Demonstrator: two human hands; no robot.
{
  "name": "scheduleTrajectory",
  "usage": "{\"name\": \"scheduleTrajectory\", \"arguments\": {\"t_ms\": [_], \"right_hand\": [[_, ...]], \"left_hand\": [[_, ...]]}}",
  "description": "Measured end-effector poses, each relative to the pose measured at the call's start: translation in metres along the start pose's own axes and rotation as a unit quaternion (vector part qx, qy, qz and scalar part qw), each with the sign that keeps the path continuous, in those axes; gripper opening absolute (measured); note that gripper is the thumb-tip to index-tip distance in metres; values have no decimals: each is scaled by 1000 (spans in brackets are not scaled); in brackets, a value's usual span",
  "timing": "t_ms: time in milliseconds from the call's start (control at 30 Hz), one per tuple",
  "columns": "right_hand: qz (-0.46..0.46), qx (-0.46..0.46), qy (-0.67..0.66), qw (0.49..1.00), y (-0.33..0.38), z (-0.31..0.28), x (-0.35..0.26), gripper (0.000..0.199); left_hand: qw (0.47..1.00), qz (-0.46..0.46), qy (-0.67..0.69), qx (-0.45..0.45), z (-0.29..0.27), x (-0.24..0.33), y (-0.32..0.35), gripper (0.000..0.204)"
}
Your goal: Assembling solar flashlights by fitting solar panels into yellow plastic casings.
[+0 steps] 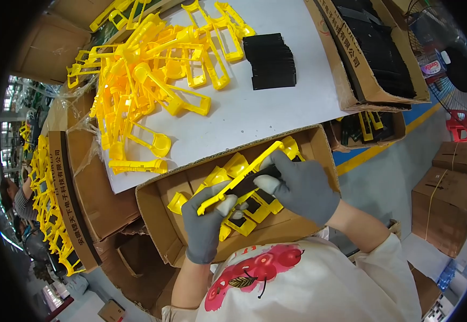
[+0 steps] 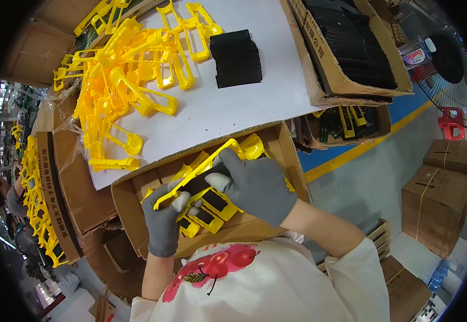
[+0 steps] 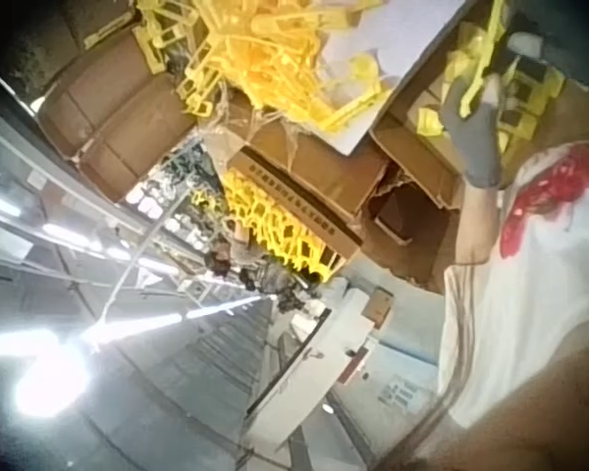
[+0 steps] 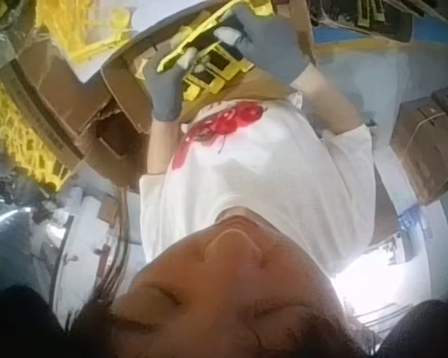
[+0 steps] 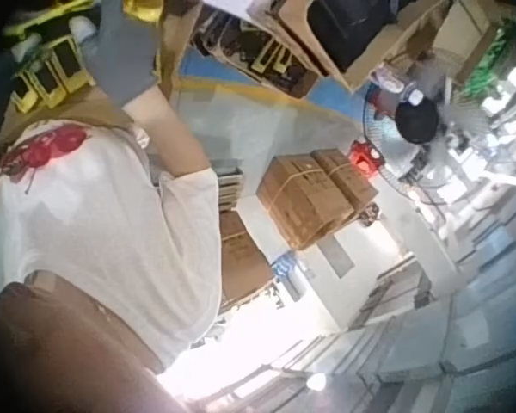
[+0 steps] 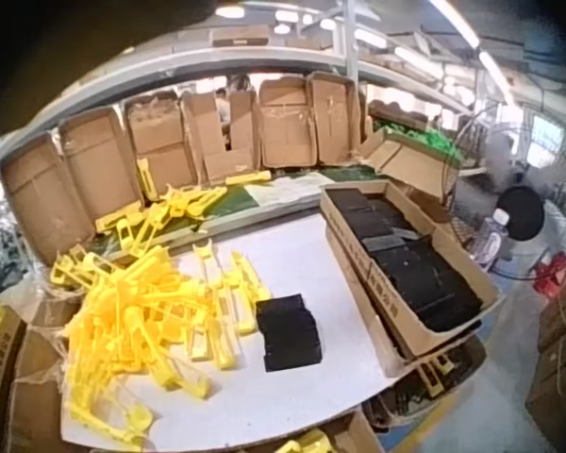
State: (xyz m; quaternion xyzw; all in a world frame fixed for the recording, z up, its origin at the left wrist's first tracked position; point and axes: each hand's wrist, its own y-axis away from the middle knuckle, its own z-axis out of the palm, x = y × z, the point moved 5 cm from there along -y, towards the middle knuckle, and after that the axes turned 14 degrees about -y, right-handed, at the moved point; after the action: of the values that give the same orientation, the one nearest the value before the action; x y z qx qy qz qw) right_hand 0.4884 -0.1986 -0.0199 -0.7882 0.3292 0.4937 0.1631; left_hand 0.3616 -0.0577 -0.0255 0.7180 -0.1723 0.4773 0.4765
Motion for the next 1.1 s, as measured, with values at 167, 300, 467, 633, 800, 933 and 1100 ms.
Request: {"name": "scheduleTrajectory", "arguments": {"t_ms": [167, 300, 467, 633, 800, 933, 1100], "right_hand": [[-110, 171, 64, 977, 0, -32, -12, 53], [58, -75, -100, 991, 6, -13, 19, 32], [17, -11, -101, 995, 43, 3, 29, 16], [139, -114, 68, 981, 71, 9, 44, 34], [115, -200, 142, 963, 46, -11, 30, 34], [-52, 55, 122, 990, -38, -53, 30, 21], [-129, 68, 223, 964, -128, -51, 50, 27]], "left_hand": [[1000, 19, 8, -10, -19, -12, 5, 25], [997, 15, -26, -70, -16, -21, 5, 26], [993, 7, -58, -102, -9, -30, 11, 24], [969, -84, -123, -196, 5, -23, -11, 31], [875, 51, -449, -176, -3, -8, -45, 40], [726, 253, -639, -15, 21, -2, -41, 56], [709, 309, -626, 97, -7, 34, -31, 38]]}}
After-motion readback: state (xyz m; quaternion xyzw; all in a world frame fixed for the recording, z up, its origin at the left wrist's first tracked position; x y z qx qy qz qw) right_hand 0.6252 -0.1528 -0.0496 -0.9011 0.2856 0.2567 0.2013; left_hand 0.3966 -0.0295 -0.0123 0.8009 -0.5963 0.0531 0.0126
